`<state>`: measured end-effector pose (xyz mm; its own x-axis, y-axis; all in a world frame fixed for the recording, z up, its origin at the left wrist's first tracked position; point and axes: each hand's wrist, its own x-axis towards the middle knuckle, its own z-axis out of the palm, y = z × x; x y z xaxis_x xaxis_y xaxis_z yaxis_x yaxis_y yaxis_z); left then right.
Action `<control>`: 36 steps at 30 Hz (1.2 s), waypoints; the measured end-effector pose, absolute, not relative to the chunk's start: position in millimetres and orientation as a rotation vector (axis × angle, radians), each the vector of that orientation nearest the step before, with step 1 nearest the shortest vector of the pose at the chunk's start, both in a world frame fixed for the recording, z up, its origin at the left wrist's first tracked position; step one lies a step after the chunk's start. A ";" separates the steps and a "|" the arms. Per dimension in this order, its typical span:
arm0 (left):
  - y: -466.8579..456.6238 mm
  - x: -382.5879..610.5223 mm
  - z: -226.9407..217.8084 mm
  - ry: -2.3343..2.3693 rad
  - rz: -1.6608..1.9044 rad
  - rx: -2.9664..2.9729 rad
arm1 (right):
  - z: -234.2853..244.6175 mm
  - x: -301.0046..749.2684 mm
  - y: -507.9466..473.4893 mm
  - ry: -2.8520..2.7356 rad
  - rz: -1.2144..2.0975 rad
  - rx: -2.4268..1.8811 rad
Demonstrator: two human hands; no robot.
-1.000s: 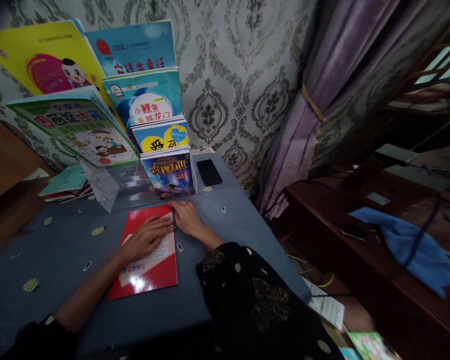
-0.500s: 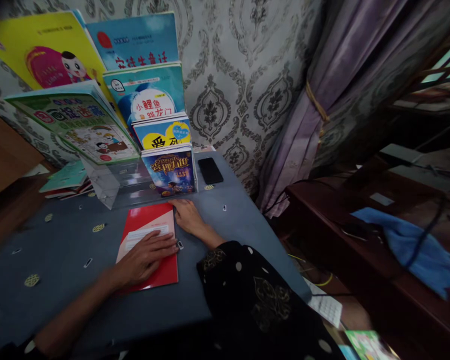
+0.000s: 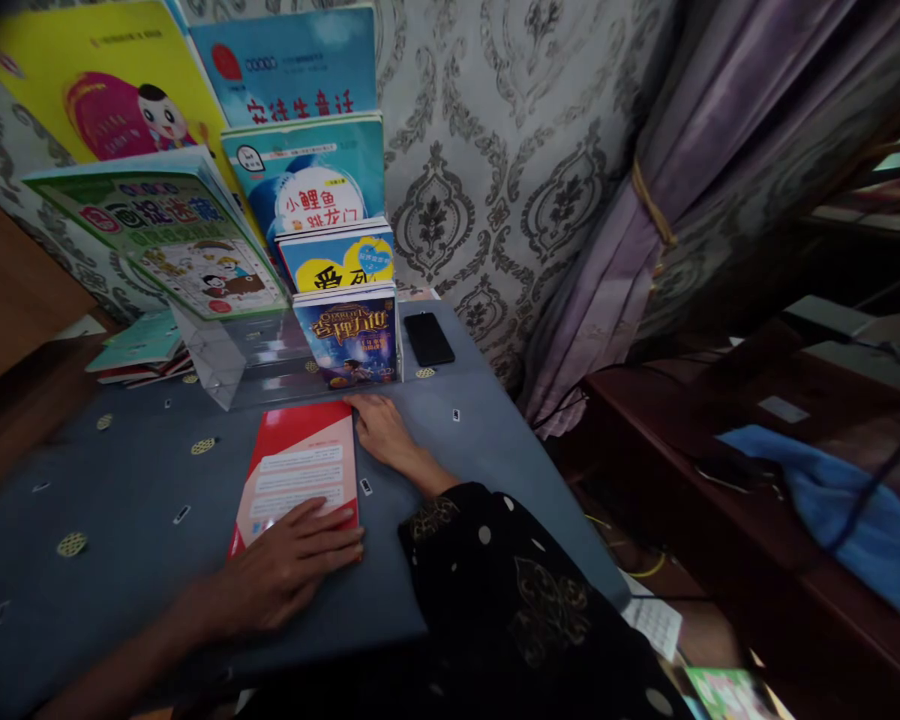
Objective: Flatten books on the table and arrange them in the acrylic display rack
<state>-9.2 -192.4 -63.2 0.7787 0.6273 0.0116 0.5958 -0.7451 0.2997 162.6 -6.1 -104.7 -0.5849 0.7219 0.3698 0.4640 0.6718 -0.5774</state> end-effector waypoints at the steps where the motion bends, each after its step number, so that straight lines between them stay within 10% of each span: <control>1: -193.2 -9.0 -63.2 0.952 0.162 2.688 | -104.7 162.8 -6.1 -2.295 0.573 -0.913; 36: -90.9 -79.9 -97.0 1.908 0.307 2.392 | -105.2 163.7 -6.5 -2.304 0.561 -0.930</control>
<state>-79.9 -90.9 -97.0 0.2109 0.9709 0.1136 0.9575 -0.2286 0.1758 163.7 -6.5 -105.2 -0.5848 0.7272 0.3596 0.4806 0.6676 -0.5686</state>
